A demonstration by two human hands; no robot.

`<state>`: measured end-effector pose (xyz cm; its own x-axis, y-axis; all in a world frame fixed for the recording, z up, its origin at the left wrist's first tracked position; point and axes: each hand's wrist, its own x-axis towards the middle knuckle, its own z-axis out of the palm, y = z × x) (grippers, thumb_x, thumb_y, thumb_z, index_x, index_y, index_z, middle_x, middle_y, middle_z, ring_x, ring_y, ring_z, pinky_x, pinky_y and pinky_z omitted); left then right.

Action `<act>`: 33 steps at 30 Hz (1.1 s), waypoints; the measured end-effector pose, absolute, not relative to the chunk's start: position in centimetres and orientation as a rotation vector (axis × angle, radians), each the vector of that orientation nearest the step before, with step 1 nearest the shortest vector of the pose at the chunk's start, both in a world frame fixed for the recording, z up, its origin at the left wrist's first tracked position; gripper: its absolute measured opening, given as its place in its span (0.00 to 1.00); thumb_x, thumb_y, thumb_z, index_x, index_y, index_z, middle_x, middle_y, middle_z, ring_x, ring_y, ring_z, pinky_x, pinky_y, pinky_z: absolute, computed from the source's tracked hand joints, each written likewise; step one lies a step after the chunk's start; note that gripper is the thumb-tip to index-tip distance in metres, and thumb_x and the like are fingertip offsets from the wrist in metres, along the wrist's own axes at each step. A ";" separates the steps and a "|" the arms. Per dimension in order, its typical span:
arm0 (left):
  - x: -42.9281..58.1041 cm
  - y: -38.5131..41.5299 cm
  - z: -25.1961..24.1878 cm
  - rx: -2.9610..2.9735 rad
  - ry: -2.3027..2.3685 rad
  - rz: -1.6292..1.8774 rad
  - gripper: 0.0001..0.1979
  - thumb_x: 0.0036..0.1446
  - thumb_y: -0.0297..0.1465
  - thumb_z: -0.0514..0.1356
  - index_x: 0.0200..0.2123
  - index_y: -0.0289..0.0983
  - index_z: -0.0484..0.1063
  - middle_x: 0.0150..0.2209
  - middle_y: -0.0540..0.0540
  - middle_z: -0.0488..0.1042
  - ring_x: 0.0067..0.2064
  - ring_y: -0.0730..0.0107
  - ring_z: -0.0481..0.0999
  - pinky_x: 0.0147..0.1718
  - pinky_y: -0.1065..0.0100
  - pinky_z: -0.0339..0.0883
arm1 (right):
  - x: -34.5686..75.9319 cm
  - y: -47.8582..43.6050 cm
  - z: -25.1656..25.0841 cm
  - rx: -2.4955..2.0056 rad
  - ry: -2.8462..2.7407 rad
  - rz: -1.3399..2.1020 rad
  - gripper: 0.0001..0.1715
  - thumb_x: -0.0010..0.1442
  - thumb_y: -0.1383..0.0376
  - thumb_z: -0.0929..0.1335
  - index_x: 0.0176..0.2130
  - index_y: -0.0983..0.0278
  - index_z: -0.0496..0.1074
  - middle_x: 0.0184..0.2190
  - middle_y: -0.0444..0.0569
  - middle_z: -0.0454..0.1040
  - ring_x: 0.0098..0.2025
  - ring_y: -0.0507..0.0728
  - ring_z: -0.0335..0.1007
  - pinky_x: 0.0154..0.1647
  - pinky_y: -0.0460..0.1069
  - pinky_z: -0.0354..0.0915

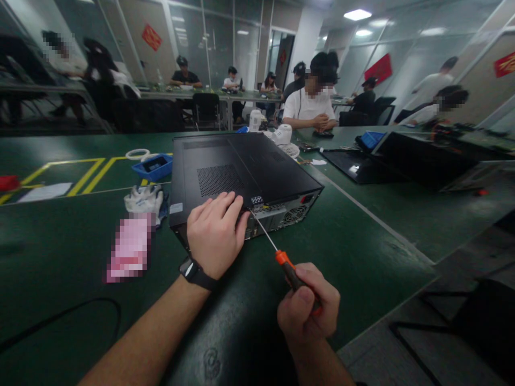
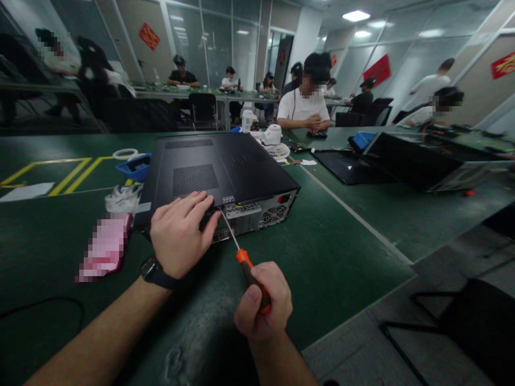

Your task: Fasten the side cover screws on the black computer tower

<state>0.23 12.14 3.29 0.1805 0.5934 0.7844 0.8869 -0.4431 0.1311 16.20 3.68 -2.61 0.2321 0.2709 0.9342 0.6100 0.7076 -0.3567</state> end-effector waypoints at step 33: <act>0.2 12.1 3.4 -2.119 -1.406 -1.133 0.16 0.65 0.34 0.60 0.55 0.40 0.76 0.56 0.41 0.79 0.58 0.52 0.78 0.56 0.49 0.68 | 16.1 3.9 -3.7 -0.781 -1.337 -0.265 0.15 0.66 0.66 0.63 0.52 0.65 0.68 0.36 0.49 0.69 0.33 0.56 0.72 0.29 0.55 0.72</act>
